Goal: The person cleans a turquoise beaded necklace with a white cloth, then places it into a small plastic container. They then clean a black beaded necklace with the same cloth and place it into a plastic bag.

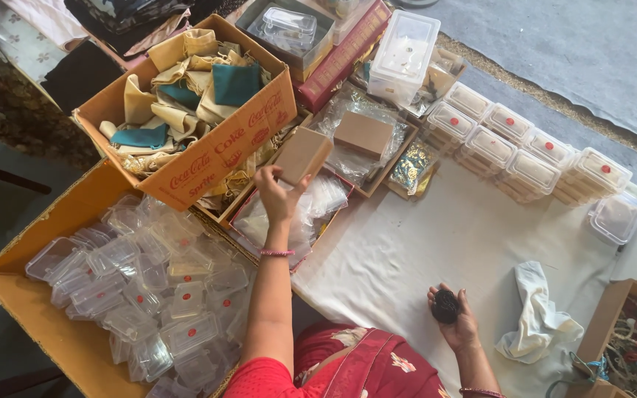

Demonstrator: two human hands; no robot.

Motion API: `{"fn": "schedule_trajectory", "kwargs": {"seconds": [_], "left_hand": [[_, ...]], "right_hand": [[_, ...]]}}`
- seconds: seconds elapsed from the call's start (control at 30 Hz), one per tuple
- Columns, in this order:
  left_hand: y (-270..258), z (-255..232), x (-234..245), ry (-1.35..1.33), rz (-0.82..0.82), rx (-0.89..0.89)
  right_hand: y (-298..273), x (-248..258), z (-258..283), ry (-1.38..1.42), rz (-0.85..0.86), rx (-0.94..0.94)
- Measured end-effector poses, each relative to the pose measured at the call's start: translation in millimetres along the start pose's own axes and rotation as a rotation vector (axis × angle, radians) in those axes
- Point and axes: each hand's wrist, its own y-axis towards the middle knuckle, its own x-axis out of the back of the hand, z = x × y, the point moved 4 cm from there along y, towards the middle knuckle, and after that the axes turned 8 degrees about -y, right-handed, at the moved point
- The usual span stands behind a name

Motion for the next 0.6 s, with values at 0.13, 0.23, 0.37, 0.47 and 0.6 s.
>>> {"fn": "schedule_trajectory", "kwargs": {"seconds": [0.13, 0.23, 0.37, 0.47, 0.6], "left_hand": [[15, 5, -12, 0.173, 0.051, -0.271], [19, -9, 0, 0.157, 0.144, -0.313], [2, -1, 25, 0.080, 0.293, 0.027], [-24, -16, 32, 0.304, 0.345, -0.165], [-48, -28, 37, 0.543, 0.206, -0.560]], "right_hand": [[-2, -2, 2, -0.016, -0.022, -0.016], [-3, -1, 1, -0.025, -0.032, -0.021], [-2, 1, 1, -0.023, -0.024, -0.005], [3, 7, -3, 0.007, -0.012, -0.010], [-5, -19, 11, 0.088, -0.048, 0.008]]}}
